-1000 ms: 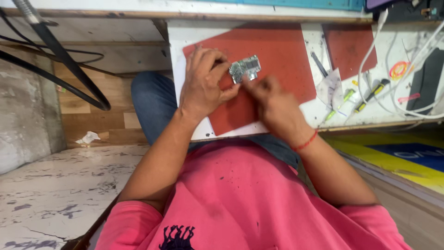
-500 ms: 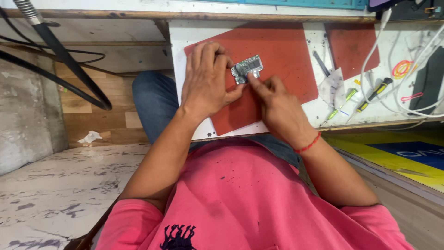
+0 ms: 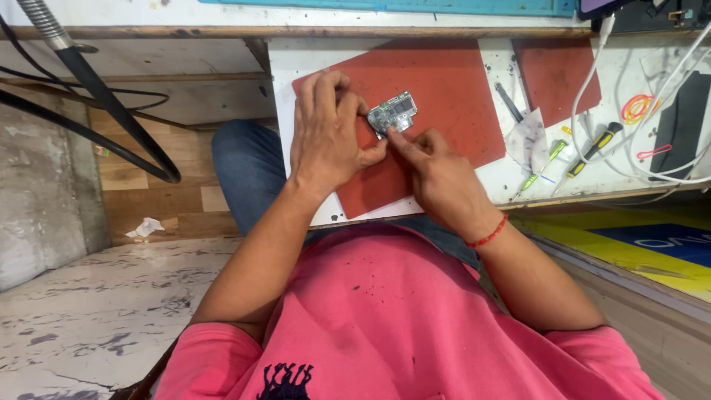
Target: The person scrapes a small circuit board with a metal tool on a red mat, then uses a hot air gun to apply heat to the board. The person holds the board with one hand while operating the tool with the other.
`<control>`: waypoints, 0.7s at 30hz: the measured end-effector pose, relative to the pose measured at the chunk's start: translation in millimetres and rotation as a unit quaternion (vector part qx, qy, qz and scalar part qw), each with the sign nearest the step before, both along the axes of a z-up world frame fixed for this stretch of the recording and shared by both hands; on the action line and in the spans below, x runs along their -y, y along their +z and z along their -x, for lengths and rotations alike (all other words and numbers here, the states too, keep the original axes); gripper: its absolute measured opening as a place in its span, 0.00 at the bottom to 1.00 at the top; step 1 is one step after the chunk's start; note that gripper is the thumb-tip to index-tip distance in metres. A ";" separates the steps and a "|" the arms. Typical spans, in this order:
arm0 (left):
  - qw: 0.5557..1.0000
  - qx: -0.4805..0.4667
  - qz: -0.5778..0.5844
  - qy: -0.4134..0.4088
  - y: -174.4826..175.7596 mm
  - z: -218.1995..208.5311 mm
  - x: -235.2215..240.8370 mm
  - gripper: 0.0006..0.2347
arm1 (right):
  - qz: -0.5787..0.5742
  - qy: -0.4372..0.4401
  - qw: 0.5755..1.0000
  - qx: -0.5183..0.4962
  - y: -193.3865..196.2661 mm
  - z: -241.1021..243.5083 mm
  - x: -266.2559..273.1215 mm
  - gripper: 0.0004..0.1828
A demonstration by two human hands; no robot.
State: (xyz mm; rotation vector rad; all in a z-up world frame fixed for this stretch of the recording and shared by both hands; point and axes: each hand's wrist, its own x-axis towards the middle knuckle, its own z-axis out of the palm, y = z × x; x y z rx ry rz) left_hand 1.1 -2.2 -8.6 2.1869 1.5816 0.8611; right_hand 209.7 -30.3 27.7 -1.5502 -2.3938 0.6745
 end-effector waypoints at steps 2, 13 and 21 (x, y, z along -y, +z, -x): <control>1.000 0.025 0.000 0.001 -1.0 0.7 1.9 0.21 | -0.025 -0.059 0.998 0.009 -1.5 -2.4 0.7 0.30; 0.997 0.052 -0.051 -0.015 -1.8 6.4 1.3 0.19 | -0.046 -0.020 0.999 0.003 -8.0 -7.5 4.3 0.31; 0.998 0.042 -0.042 -0.021 1.4 8.3 2.0 0.19 | 0.000 0.015 1.000 -0.028 -1.2 -2.8 -0.7 0.29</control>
